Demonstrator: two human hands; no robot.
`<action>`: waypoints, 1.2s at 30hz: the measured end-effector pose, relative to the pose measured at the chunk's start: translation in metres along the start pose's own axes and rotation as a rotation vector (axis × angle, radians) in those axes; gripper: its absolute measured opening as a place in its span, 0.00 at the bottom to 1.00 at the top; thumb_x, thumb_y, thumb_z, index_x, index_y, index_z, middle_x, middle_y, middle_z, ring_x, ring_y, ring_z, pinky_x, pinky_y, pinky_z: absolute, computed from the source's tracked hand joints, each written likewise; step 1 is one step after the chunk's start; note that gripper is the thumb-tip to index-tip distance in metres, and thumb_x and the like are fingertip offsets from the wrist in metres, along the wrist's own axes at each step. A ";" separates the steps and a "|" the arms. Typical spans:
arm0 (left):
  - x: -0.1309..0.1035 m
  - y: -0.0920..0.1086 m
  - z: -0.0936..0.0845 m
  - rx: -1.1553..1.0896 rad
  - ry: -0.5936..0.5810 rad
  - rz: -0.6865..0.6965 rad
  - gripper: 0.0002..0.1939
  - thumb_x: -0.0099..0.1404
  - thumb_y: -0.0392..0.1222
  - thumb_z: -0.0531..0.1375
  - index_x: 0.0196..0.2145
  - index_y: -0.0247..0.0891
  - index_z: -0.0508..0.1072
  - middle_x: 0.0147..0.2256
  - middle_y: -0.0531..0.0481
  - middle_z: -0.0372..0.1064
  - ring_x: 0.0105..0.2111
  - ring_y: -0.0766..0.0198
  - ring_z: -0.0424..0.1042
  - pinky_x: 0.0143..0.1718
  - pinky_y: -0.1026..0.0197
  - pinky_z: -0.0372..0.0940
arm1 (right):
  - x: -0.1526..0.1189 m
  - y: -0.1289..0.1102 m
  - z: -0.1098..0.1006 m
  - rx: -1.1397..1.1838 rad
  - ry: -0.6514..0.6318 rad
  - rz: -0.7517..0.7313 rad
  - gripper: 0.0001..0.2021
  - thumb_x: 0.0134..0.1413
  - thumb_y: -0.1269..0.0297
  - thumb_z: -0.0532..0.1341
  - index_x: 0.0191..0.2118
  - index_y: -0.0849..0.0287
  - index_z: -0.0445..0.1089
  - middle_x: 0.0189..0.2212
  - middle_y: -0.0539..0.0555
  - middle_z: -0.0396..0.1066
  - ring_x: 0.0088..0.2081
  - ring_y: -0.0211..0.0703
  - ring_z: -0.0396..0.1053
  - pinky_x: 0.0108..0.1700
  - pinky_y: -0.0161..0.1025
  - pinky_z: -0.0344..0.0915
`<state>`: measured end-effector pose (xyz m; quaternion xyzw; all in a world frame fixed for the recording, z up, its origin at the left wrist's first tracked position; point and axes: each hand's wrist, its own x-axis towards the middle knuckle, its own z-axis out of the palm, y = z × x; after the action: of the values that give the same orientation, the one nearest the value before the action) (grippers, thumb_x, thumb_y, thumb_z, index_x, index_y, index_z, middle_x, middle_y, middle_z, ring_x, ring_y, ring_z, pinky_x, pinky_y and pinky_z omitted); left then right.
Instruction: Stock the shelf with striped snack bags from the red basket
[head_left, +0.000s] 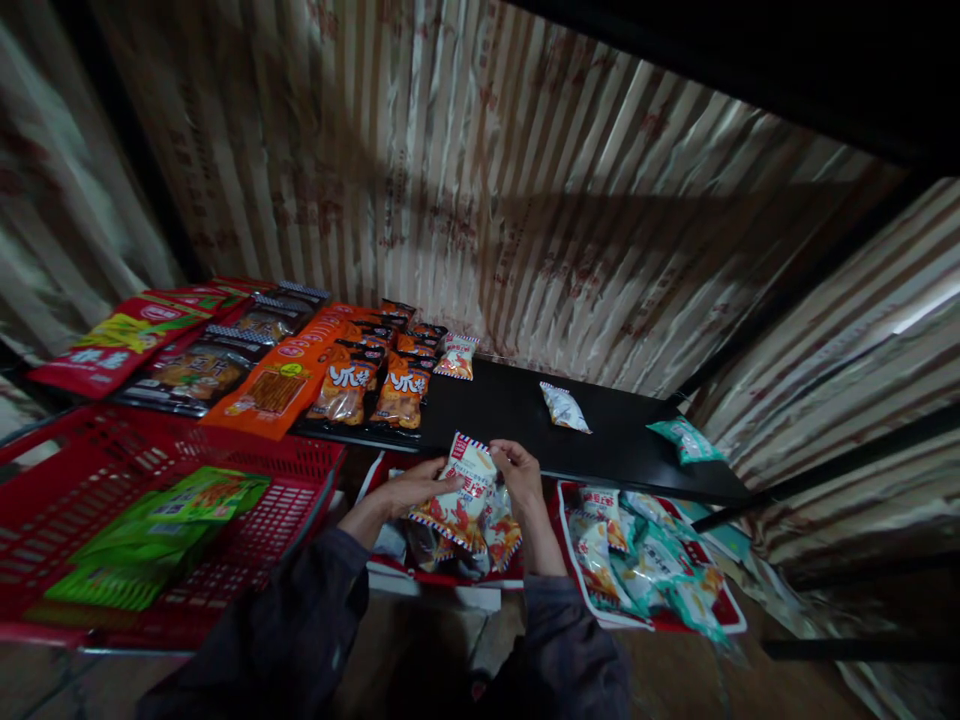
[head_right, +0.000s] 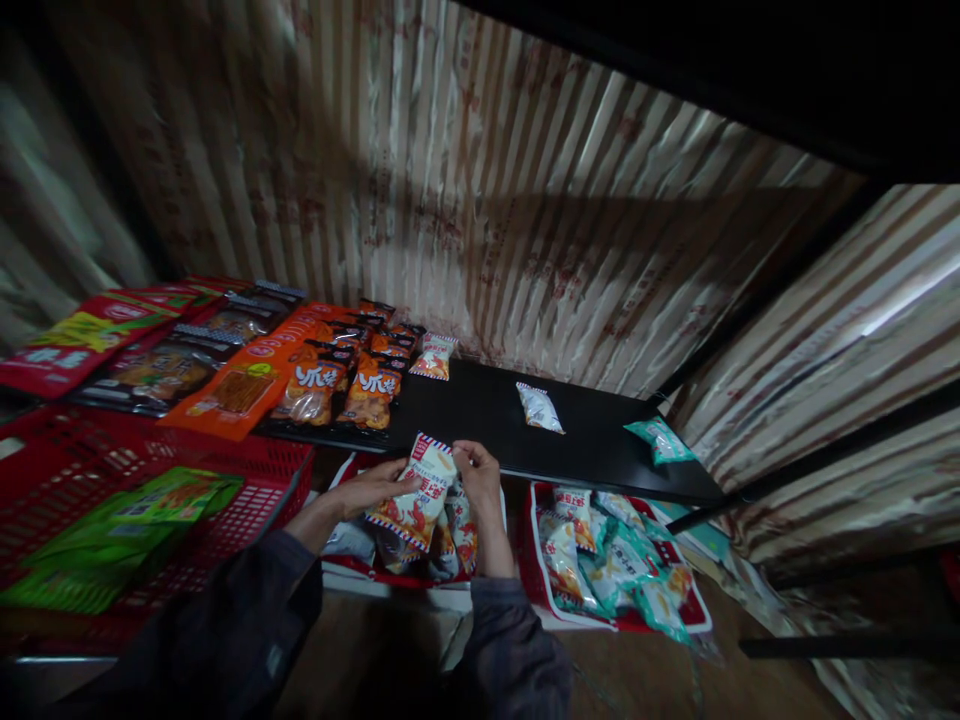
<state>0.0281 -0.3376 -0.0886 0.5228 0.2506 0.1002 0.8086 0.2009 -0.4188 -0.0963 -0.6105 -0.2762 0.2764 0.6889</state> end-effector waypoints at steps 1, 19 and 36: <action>-0.002 -0.001 0.000 0.001 0.028 0.009 0.33 0.43 0.55 0.73 0.43 0.35 0.71 0.40 0.44 0.77 0.36 0.58 0.77 0.40 0.58 0.69 | 0.000 0.001 0.001 -0.011 -0.007 -0.004 0.14 0.37 0.56 0.68 0.31 0.59 0.76 0.22 0.46 0.71 0.23 0.34 0.63 0.27 0.32 0.59; 0.018 -0.031 -0.009 0.152 0.082 -0.058 0.34 0.45 0.62 0.68 0.41 0.33 0.73 0.38 0.42 0.77 0.35 0.55 0.76 0.36 0.57 0.68 | 0.009 0.010 -0.002 -0.621 -0.257 -0.051 0.10 0.47 0.55 0.61 0.29 0.57 0.74 0.25 0.48 0.74 0.28 0.38 0.69 0.32 0.33 0.63; 0.021 -0.031 -0.019 0.987 0.144 -0.165 0.16 0.56 0.48 0.62 0.40 0.37 0.76 0.43 0.43 0.76 0.45 0.51 0.73 0.45 0.58 0.65 | 0.000 0.009 0.014 -1.134 -0.480 -0.021 0.06 0.52 0.69 0.61 0.33 0.55 0.76 0.32 0.52 0.79 0.34 0.40 0.75 0.35 0.31 0.62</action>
<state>0.0333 -0.3273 -0.1293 0.8128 0.3637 -0.0588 0.4512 0.1905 -0.4081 -0.1035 -0.7998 -0.5336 0.2092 0.1782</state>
